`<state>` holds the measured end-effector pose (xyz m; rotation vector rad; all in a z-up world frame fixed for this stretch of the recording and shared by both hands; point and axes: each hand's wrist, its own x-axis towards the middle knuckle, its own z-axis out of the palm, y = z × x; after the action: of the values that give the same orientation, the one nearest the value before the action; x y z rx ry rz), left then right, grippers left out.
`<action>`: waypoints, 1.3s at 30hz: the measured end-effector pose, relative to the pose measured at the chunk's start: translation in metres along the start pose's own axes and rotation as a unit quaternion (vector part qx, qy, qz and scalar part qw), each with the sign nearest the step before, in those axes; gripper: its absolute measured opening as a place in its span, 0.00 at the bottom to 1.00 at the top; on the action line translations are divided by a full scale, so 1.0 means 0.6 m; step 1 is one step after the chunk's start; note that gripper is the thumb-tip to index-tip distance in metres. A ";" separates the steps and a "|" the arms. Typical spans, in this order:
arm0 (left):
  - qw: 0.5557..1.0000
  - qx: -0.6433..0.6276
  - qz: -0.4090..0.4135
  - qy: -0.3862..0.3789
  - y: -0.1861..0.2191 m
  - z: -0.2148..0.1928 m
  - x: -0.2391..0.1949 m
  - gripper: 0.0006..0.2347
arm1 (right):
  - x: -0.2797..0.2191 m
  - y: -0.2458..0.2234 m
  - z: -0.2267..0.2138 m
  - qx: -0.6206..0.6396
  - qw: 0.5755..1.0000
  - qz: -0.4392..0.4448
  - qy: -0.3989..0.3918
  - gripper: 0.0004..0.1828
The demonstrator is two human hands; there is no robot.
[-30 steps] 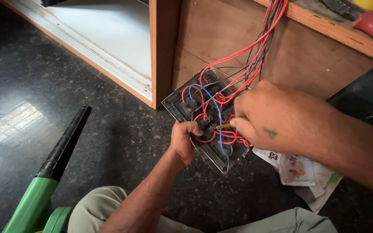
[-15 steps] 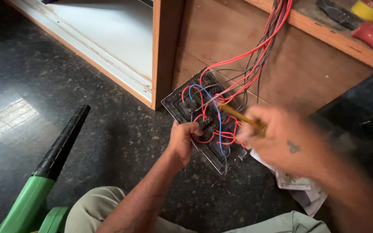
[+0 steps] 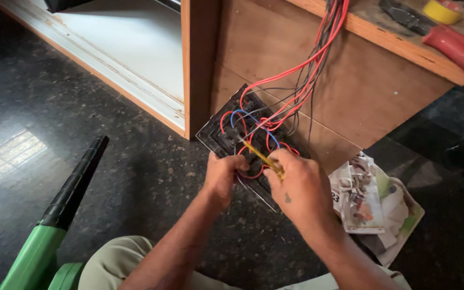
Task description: The person sits on the floor and works on a black electrical board with multiple red and blue wires. They use pliers to strip wire ends and a screwdriver to tighten connections on the board terminals.
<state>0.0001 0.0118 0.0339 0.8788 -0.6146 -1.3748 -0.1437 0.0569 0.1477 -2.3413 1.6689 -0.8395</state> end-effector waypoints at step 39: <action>0.871 0.425 0.232 -0.078 0.050 0.052 -0.059 0.06 | -0.016 0.108 0.095 0.269 0.962 0.023 0.032 0.10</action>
<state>-0.0126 0.0402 0.0804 1.2012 -1.5178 -0.7014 -0.1699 0.0303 0.0692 -1.9112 1.2930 -1.1910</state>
